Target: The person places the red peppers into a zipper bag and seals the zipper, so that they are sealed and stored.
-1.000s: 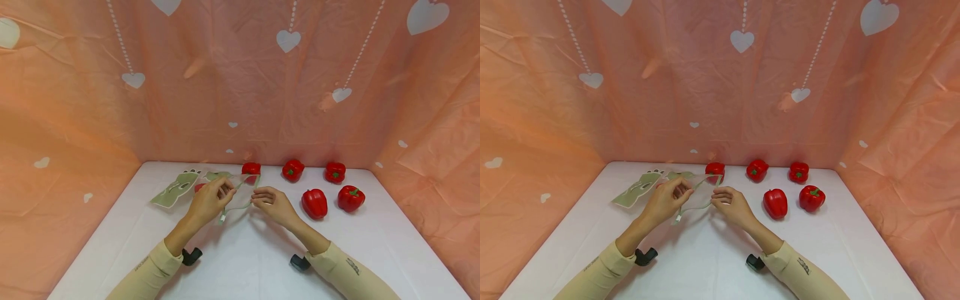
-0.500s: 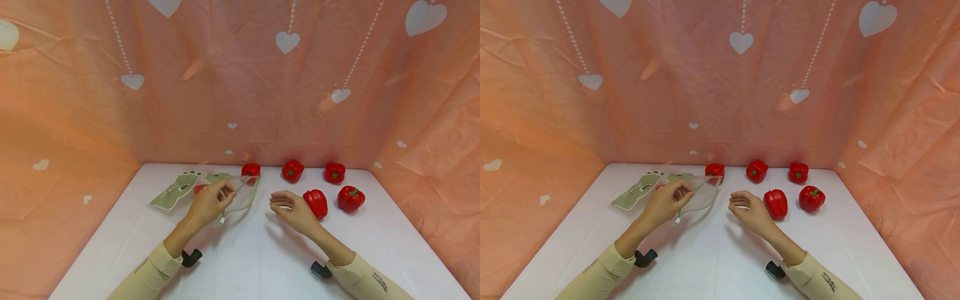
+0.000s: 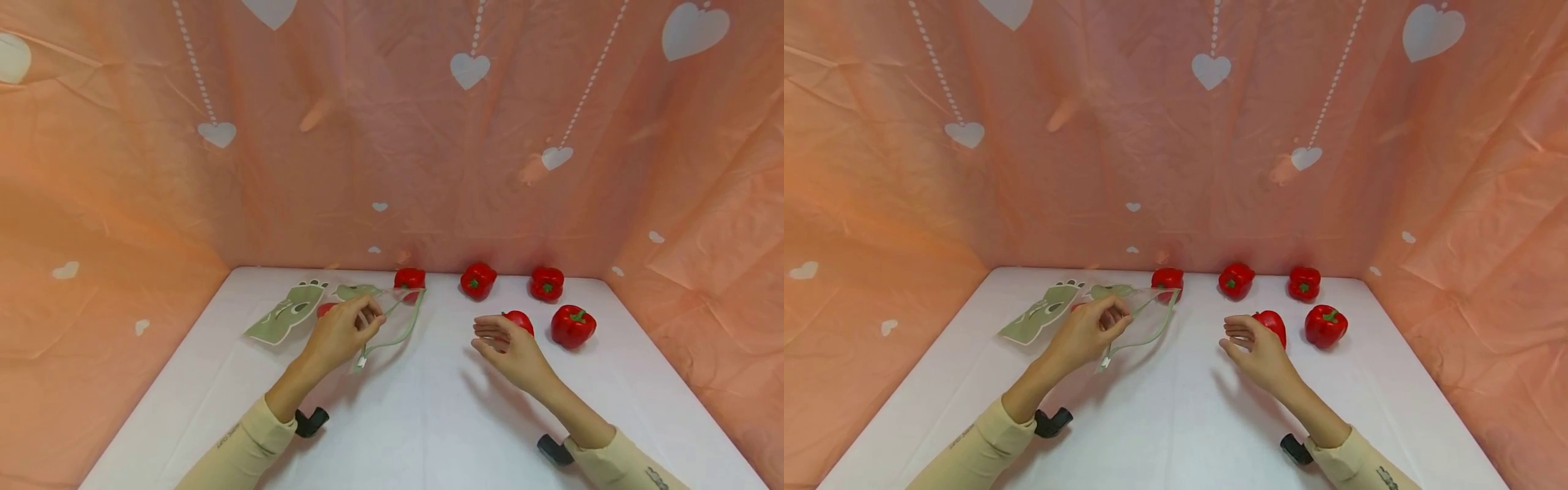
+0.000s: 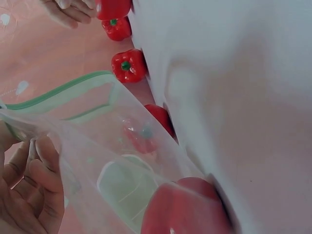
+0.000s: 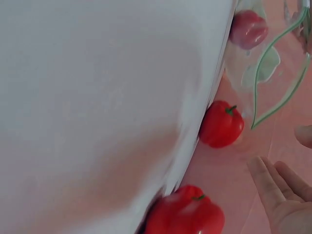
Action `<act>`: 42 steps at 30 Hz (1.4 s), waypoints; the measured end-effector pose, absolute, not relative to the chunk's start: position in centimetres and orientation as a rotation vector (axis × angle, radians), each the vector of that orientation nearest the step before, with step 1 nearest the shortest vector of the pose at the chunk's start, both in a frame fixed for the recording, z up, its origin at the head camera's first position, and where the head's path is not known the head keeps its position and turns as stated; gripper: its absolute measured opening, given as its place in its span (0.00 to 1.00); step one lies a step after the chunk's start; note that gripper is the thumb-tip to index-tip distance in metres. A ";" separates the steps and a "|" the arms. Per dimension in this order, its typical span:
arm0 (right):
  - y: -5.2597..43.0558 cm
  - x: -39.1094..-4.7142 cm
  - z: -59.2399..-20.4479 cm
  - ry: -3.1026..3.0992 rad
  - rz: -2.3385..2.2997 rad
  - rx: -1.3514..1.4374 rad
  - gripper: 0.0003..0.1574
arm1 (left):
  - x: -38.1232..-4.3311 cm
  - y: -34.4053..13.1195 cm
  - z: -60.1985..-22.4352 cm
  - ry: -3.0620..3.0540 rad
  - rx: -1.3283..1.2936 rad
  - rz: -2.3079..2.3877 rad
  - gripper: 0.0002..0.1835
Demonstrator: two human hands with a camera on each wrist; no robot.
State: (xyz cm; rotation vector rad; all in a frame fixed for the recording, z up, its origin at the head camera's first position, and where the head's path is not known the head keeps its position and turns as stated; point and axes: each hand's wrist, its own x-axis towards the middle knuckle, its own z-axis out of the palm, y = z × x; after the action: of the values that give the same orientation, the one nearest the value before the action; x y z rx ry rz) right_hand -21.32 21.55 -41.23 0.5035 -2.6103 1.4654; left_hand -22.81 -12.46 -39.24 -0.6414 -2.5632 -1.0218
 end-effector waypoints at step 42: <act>27.8 -20.8 -41.2 -2.825 1.002 0.143 0.52 | -22.9 -14.1 -37.8 -2.668 -0.700 -0.981 0.04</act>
State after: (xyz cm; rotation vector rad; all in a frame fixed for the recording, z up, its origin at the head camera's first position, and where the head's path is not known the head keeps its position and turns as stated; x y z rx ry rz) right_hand -20.85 27.82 -41.16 0.1431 -2.8248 1.0019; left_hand -22.91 -14.07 -37.80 -0.7002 -2.6685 -0.9812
